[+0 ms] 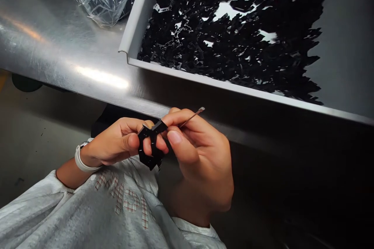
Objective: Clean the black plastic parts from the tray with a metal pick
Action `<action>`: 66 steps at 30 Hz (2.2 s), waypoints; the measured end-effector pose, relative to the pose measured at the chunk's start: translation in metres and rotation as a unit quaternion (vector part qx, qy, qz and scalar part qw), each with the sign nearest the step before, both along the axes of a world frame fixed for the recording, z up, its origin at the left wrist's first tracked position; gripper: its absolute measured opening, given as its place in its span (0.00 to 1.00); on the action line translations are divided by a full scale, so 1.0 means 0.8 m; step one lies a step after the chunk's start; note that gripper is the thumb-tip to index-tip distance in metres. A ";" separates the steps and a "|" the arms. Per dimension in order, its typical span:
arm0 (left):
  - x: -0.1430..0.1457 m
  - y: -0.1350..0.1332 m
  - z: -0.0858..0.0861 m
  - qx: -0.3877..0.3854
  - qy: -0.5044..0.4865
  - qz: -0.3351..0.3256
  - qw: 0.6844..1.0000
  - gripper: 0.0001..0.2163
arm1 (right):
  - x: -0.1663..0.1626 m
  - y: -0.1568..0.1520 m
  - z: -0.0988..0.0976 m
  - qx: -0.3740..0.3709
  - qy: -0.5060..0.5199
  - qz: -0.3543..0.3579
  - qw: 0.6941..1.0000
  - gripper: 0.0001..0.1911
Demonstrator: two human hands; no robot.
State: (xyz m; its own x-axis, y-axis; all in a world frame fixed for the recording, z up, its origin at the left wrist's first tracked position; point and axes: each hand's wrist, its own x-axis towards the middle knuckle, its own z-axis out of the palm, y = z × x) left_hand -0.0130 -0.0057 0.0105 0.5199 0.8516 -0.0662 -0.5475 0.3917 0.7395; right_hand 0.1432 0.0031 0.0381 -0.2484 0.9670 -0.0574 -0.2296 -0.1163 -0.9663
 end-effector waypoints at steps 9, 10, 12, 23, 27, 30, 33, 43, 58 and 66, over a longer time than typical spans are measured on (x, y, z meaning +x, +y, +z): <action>0.000 -0.003 -0.004 0.001 -0.018 -0.012 1.000 0.22 | 0.001 -0.003 0.001 -0.019 0.052 0.038 0.998 0.07; -0.001 -0.003 -0.004 0.000 -0.021 -0.016 1.000 0.22 | 0.001 -0.004 0.000 -0.016 0.055 0.037 0.998 0.07; 0.000 -0.004 -0.005 -0.003 -0.024 -0.025 0.999 0.22 | 0.001 -0.004 0.000 -0.019 0.047 0.028 0.998 0.10; -0.002 -0.004 0.000 -0.049 -0.023 -0.054 0.997 0.23 | 0.002 0.000 0.001 -0.052 0.017 0.038 0.998 0.14; -0.003 -0.001 0.003 -0.066 0.011 -0.056 0.996 0.25 | 0.006 0.005 -0.001 -0.036 -0.010 0.045 0.998 0.13; -0.002 0.001 0.003 -0.030 0.033 -0.030 0.999 0.24 | 0.008 0.007 -0.003 -0.031 -0.004 0.053 0.998 0.12; -0.002 0.003 0.003 0.000 0.037 -0.007 0.999 0.22 | 0.009 0.004 -0.005 -0.026 0.015 0.038 0.999 0.10; -0.005 -0.001 0.003 0.013 0.114 0.015 0.993 0.22 | 0.001 0.003 -0.008 0.000 0.041 0.081 0.996 0.10; -0.007 -0.001 -0.004 0.010 0.093 -0.001 0.996 0.19 | 0.002 -0.002 -0.014 0.020 0.026 0.083 0.996 0.08; -0.007 -0.001 -0.004 -0.001 0.110 -0.004 0.994 0.22 | 0.001 -0.007 -0.019 0.014 0.053 0.070 0.996 0.07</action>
